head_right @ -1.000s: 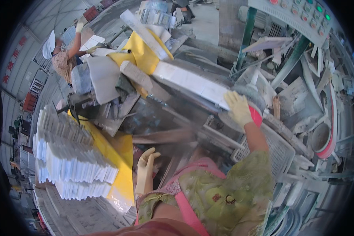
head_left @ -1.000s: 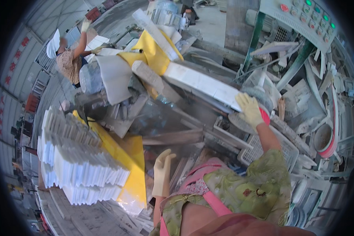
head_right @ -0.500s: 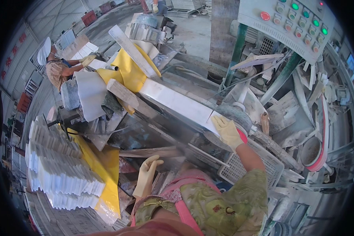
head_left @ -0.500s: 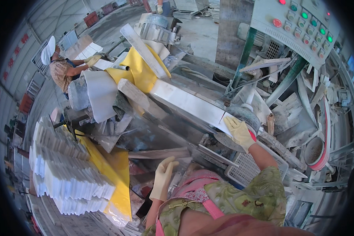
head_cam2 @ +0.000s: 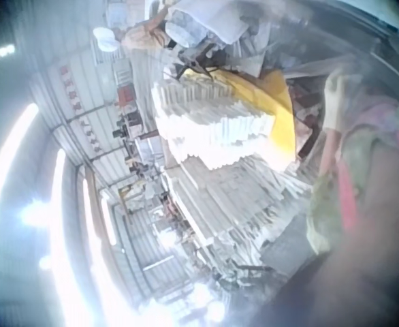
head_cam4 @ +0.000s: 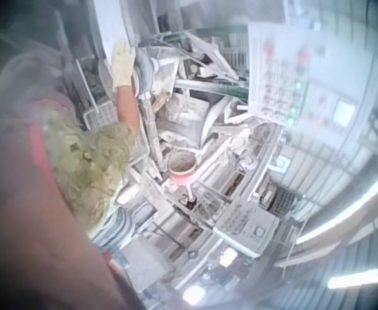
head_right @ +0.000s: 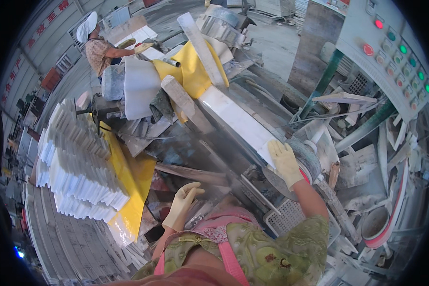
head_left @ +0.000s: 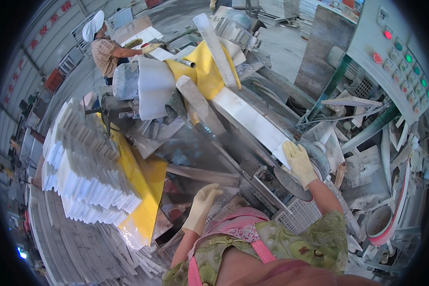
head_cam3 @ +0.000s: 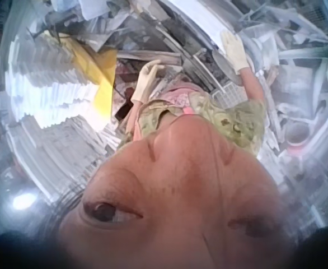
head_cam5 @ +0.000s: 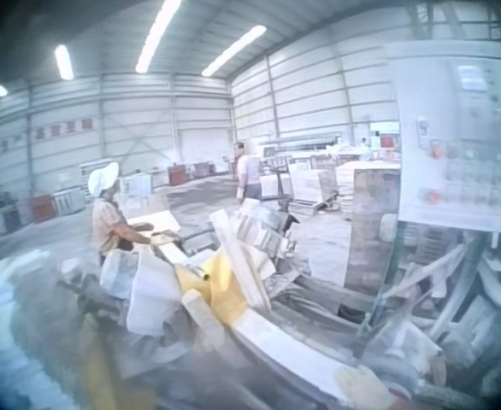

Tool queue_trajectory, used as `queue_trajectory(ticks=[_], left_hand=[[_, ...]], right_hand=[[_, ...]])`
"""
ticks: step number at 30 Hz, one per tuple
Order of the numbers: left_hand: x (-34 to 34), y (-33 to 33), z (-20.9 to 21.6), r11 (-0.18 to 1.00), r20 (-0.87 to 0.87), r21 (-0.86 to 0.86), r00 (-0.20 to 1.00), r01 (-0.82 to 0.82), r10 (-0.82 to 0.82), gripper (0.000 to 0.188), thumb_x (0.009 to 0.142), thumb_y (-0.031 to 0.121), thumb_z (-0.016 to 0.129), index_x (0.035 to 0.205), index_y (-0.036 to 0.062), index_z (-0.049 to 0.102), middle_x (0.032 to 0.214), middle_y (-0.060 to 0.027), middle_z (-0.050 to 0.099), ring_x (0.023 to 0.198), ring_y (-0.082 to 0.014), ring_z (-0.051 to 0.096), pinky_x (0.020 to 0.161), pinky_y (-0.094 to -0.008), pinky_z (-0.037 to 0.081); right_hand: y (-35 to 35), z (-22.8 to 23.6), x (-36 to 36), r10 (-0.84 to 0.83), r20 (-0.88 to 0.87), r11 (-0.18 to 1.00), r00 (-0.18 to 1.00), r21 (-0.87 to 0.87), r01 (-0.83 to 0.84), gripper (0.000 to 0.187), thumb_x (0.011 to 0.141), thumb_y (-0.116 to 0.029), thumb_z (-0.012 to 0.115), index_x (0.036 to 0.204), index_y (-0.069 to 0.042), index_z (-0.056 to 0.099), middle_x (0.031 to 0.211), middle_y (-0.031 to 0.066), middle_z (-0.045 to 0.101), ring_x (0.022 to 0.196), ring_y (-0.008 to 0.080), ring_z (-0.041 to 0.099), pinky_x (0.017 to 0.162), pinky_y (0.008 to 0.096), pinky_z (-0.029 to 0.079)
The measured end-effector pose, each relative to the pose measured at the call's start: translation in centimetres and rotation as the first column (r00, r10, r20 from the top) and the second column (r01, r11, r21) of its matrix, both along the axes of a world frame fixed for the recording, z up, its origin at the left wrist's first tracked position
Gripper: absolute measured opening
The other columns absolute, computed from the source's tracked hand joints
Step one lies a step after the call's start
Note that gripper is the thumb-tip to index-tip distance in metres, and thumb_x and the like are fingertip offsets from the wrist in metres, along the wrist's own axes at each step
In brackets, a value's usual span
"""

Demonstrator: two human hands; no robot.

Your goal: The person repeatedly picks up white rectangular plaster pieces from a yellow tray and stacks them on a nearby pile. The hands move quickly between the tray and the stack, handling the pieces one at a time.

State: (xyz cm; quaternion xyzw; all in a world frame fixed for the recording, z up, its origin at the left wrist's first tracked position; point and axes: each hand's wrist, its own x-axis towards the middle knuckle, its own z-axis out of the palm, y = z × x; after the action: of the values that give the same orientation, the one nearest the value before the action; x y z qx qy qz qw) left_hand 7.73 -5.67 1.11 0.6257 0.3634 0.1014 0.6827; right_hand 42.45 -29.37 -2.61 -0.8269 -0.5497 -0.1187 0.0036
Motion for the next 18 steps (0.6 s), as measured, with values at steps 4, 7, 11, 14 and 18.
queue_trajectory(ticks=[4, 7, 11, 14, 18], left_hand=[[-1.1, 0.0, -0.6, 0.996, 0.039, -0.045, 0.996, -0.073, 0.075, 0.035, 0.107, 0.019, 0.055, 0.135, -0.0014, 0.059, 0.115, -0.0108, 0.074, 0.105, -0.0137, 0.067, 0.095, -0.027, 0.049], [-1.7, 0.1, -0.4, 0.991, 0.047, -0.045, 0.991, -0.127, 0.129, 0.035, 0.107, 0.018, 0.054, 0.135, -0.003, 0.058, 0.115, -0.0129, 0.074, 0.108, -0.0165, 0.067, 0.101, -0.0295, 0.049], [-2.8, 0.4, 0.6, 0.98, 0.064, -0.064, 0.979, -0.189, 0.193, 0.035, 0.106, 0.017, 0.054, 0.135, -0.004, 0.058, 0.114, -0.0142, 0.074, 0.109, -0.0184, 0.067, 0.102, -0.0306, 0.049], [-4.7, 0.8, 0.9, 0.978, 0.117, -0.03, 0.97, -0.209, 0.211, 0.035, 0.106, 0.016, 0.053, 0.135, -0.0042, 0.058, 0.114, -0.0143, 0.074, 0.11, -0.0199, 0.068, 0.102, -0.0314, 0.049], [-8.1, 0.9, -0.3, 0.969, 0.085, -0.061, 0.967, -0.237, 0.242, 0.04, 0.104, 0.024, 0.062, 0.137, 0.0014, 0.059, 0.117, -0.0076, 0.072, 0.108, -0.0135, 0.067, 0.091, -0.0292, 0.053]], right_hand=[[2.0, -1.3, 1.5, -0.01, -0.001, 1.0, 1.0, -0.027, 0.01, 0.088, 0.076, -0.024, 0.076, 0.152, 0.001, 0.04, 0.156, 0.0193, 0.045, 0.146, 0.0309, 0.042, 0.121, 0.0501, 0.032], [3.5, -2.6, 2.8, 0.006, 0.327, 1.0, 0.945, -0.031, 0.004, 0.095, 0.073, -0.032, 0.079, 0.153, 0.001, 0.039, 0.157, 0.0193, 0.044, 0.147, 0.0308, 0.04, 0.121, 0.0504, 0.031], [3.0, -2.5, 3.1, -0.013, 0.043, 0.997, 0.999, -0.079, 0.017, 0.092, 0.079, -0.039, 0.076, 0.153, 0.001, 0.039, 0.158, 0.0181, 0.043, 0.147, 0.0314, 0.041, 0.122, 0.0495, 0.03], [2.7, 0.4, 3.1, 0.079, 0.056, 0.995, 0.995, -0.066, -0.075, 0.087, 0.082, -0.041, 0.075, 0.151, 0.0, 0.043, 0.155, 0.0176, 0.046, 0.146, 0.0318, 0.042, 0.121, 0.0496, 0.03], [5.1, 5.5, 2.6, -0.236, -0.204, 0.971, 0.95, -0.097, 0.22, 0.044, 0.092, -0.044, 0.066, 0.112, -0.006, 0.07, 0.1, 0.0218, 0.073, 0.095, 0.043, 0.07, 0.083, 0.0531, 0.055]])
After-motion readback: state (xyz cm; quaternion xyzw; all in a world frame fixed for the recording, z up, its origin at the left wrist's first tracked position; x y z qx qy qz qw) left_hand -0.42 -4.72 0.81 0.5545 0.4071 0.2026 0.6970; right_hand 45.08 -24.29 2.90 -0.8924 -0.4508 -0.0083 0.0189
